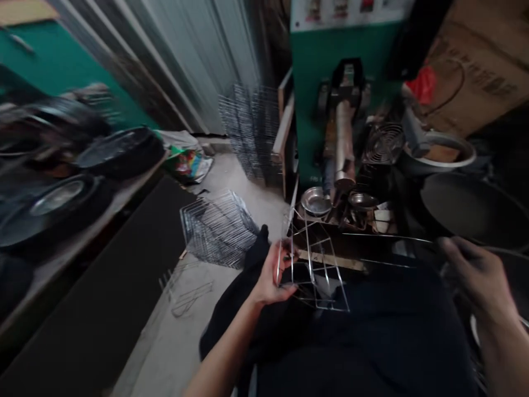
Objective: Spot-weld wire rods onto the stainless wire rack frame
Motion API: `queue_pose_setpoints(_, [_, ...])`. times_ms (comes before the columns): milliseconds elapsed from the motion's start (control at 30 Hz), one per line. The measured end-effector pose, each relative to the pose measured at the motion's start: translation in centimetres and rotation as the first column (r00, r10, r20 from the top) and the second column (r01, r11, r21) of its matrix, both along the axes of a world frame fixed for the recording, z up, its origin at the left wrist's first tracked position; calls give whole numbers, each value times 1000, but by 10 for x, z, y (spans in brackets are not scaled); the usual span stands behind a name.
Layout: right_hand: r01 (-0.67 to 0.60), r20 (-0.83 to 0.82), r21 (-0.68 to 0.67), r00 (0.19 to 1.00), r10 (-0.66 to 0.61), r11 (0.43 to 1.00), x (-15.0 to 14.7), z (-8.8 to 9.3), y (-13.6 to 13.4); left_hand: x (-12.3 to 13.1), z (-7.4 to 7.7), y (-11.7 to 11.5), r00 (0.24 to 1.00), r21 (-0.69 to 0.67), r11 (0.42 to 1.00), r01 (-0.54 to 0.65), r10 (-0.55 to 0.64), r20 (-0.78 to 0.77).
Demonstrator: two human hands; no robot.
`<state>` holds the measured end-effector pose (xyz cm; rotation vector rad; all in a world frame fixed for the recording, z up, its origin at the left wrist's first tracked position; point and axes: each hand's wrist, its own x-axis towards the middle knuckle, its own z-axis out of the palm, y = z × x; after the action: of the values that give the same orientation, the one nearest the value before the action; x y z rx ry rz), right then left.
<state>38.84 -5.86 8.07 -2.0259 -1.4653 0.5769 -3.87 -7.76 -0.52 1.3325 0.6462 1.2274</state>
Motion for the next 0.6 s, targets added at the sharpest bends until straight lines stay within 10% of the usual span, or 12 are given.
queue_pose_setpoints(333, [-139, -407, 250, 883, 234, 958, -27, -24, 41, 6, 9, 22, 964, 152, 986, -71, 107, -243])
queue_pose_setpoints(467, [-411, -341, 56, 849, 404, 910, -35, -35, 50, 6, 7, 27, 951, 197, 979, -51, 107, -289])
queue_pose_setpoints(600, [-392, -294, 18, 877, 380, 920, -47, -37, 54, 7, 8, 27, 955, 216, 976, -21, 83, -283])
